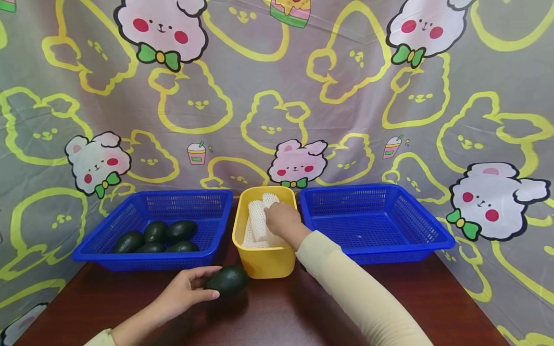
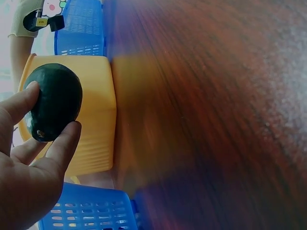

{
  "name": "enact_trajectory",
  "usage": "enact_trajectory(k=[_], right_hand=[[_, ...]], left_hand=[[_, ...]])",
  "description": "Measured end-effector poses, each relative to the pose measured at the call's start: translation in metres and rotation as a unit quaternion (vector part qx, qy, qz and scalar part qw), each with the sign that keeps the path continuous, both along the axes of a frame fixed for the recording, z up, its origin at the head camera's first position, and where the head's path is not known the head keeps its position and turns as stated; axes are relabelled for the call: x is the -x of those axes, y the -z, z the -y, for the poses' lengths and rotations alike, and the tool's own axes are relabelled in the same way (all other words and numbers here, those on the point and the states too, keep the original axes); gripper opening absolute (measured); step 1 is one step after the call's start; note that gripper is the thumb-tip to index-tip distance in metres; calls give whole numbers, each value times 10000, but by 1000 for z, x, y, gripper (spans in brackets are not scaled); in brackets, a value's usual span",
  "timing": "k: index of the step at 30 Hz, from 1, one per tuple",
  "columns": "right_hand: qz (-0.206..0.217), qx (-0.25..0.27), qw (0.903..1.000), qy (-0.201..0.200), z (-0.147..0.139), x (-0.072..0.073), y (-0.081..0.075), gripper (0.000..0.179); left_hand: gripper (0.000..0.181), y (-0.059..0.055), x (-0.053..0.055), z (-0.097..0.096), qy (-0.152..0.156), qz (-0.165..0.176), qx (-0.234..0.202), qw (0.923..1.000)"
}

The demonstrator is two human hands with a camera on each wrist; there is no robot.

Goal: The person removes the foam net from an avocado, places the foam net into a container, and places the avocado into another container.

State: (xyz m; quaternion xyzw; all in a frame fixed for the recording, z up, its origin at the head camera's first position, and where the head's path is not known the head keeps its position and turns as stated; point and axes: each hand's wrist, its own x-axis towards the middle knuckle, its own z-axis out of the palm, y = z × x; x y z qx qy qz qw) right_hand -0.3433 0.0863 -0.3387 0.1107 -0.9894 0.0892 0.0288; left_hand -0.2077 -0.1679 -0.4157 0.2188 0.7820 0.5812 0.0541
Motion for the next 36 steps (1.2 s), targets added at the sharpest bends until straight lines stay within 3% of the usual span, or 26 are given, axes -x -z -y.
enact_trajectory(k=[11,24,27,36], right_hand=[[-519,-86,9986,4,-6,-8,-11,50],[-1035,533,9931,-139,-10,-28,-26,49],[-1171,813,9894,-264,-7,-36,-29,47],[-1472,1670,9706,-912,10,-58,-33,38]], left_hand=[[56,-5,0,3,-46,-182,97,9998],[57,-23,-1,12,-269,-165,58,9995],[57,-30,0,15,-415,-131,56,9990],[55,-56,7,31,-1072,-510,432,9920]])
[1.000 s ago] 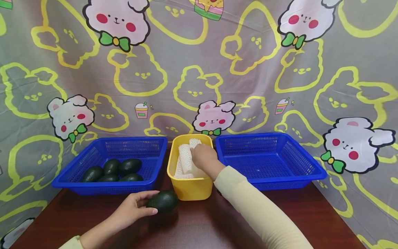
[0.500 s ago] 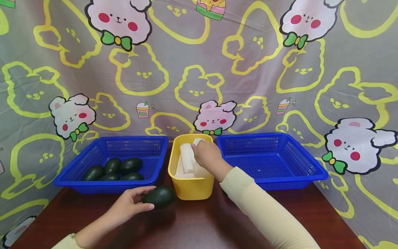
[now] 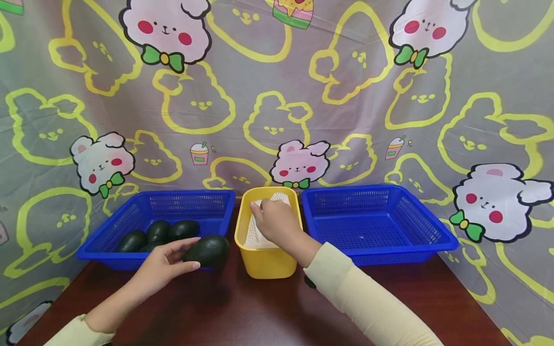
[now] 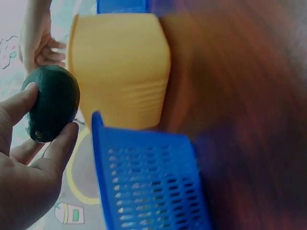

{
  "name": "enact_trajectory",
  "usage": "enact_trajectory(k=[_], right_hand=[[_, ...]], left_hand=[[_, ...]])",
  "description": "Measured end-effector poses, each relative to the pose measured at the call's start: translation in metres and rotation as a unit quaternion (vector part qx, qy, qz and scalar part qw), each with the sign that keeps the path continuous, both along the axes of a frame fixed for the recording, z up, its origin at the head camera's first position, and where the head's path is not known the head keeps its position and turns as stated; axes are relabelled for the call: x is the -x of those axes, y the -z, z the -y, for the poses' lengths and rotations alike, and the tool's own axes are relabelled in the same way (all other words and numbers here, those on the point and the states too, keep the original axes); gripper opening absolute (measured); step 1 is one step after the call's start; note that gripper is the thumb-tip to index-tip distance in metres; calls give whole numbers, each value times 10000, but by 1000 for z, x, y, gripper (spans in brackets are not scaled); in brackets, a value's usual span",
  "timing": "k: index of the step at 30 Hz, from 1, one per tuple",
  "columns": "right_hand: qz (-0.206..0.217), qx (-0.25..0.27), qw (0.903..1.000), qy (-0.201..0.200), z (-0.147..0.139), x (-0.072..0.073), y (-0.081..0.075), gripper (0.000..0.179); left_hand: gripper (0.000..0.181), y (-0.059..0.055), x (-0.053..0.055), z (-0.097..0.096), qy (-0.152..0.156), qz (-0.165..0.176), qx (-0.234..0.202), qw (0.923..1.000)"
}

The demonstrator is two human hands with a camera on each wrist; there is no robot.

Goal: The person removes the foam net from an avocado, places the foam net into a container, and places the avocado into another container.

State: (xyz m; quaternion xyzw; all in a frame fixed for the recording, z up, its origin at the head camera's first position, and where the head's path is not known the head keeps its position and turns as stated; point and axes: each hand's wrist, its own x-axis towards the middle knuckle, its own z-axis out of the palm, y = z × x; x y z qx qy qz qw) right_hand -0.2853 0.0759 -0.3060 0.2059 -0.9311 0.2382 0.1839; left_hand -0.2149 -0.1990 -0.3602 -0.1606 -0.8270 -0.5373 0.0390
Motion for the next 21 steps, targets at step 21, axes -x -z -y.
enact_trajectory(k=[21], right_hand=[[1291,891,9814,-1108,66,-37,27,32]], left_hand=[[65,-14,33,40,-1198,-148,526,9913]])
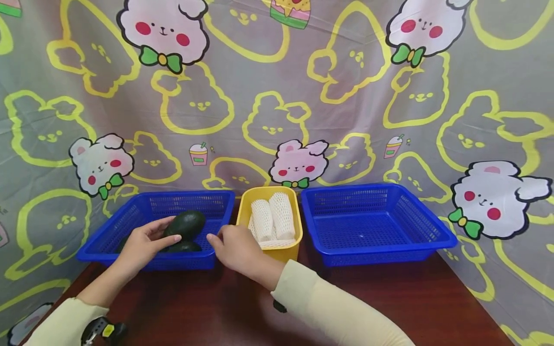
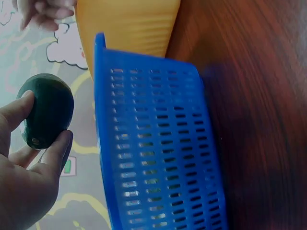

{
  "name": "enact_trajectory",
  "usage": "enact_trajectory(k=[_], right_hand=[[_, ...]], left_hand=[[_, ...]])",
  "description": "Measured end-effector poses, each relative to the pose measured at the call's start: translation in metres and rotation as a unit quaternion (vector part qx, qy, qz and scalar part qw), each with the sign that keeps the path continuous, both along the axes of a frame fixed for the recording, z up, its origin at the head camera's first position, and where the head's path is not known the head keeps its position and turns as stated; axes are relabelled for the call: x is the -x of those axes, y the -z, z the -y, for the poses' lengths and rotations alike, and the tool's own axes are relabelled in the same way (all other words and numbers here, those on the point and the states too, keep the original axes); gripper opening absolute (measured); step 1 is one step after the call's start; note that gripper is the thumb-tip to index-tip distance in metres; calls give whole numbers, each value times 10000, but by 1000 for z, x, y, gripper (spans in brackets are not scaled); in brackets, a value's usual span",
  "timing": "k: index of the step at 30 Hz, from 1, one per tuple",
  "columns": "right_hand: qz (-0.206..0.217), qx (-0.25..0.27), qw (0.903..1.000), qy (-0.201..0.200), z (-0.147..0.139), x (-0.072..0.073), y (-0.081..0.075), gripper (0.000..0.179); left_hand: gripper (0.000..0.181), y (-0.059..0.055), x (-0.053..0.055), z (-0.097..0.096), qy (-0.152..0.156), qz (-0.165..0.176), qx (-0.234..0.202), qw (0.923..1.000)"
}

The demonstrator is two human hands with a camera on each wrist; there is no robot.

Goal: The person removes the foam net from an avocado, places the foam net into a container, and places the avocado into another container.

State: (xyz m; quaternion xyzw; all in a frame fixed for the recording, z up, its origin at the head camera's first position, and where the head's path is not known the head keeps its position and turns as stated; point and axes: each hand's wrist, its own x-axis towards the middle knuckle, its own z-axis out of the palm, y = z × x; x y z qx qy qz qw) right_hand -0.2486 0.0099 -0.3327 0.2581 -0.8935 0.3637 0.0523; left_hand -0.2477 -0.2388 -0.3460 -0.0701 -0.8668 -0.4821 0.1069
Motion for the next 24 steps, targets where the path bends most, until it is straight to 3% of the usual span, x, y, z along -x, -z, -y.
enact_trajectory(k=[5,10,18,24], right_hand=[[599,82,9980,-164,11,-6,12,30],[1561,451,9865,-208,17,-13,22,31],[2592,1511,9539,104,26,-18,40,33],[2832,2554,9237,377,36,-13,53,34]], left_hand=[[68,4,10,6,-153,1,189,9997],[67,8,21,10,-177,1,393,9991],[65,9,42,9,-166,-66,916,9956],[64,13,56,3,-92,-89,1185,9929]])
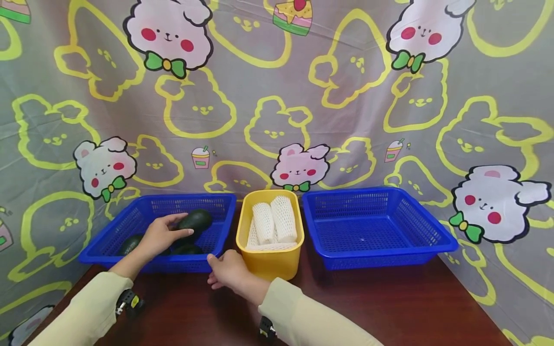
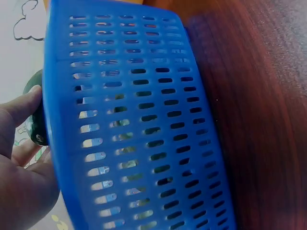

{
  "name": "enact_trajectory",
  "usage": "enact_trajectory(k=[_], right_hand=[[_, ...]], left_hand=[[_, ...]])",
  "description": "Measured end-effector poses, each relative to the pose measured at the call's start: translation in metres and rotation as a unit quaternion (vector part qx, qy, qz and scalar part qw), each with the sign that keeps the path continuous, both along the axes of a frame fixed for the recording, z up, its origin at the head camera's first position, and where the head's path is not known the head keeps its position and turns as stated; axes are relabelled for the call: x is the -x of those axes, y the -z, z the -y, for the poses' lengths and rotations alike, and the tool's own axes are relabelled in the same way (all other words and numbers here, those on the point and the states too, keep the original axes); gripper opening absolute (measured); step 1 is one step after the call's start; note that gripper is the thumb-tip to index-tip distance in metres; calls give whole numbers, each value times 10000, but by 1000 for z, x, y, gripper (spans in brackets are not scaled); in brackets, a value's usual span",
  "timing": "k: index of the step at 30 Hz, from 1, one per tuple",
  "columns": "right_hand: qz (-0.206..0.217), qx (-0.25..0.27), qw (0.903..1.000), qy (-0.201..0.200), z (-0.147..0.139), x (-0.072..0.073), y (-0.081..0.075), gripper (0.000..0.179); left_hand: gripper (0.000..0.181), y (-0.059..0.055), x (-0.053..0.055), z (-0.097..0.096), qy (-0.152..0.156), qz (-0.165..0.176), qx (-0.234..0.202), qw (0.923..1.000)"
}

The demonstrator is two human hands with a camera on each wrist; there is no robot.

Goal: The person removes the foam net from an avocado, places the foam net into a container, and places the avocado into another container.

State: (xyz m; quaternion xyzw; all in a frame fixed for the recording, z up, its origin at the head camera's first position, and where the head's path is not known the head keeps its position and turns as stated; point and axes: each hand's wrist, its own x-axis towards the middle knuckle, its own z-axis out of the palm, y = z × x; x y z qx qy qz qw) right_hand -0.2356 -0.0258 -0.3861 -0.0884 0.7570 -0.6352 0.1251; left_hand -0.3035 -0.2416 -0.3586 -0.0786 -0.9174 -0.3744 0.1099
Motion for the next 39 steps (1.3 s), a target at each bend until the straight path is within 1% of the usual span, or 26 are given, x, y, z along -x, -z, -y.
enact_trajectory(k=[4,8,10,14,19,26,30,34,39], right_hand=[[-4,428,9985,328,4,5,7,31],[-73,805,9948,625,7,10,12,23],[-87,914,9930,743,9,12,14,20],[-81,975,9910,914,13,16,17,17],[-126,1060,9896,966,18,17,18,15],[-209,1154,9881,992,24,14,18,10],[-250,1112,9886,985,24,14,16,9],[-241,1035,9895,984,24,13,13,9],[-263,989,9899,978,23,14,11,8]], left_hand=[[60,6,5,-6,104,-101,217,9997],[59,12,10,-11,159,-92,357,9992],[58,14,13,-13,182,-84,412,9990],[56,16,20,-18,247,-68,504,9984],[53,17,27,-22,296,-6,664,9974],[52,22,34,-25,188,232,932,9952],[51,26,38,-25,155,261,1112,9933],[51,29,41,-26,134,286,1353,9903],[52,28,45,-31,101,514,1616,9855]])
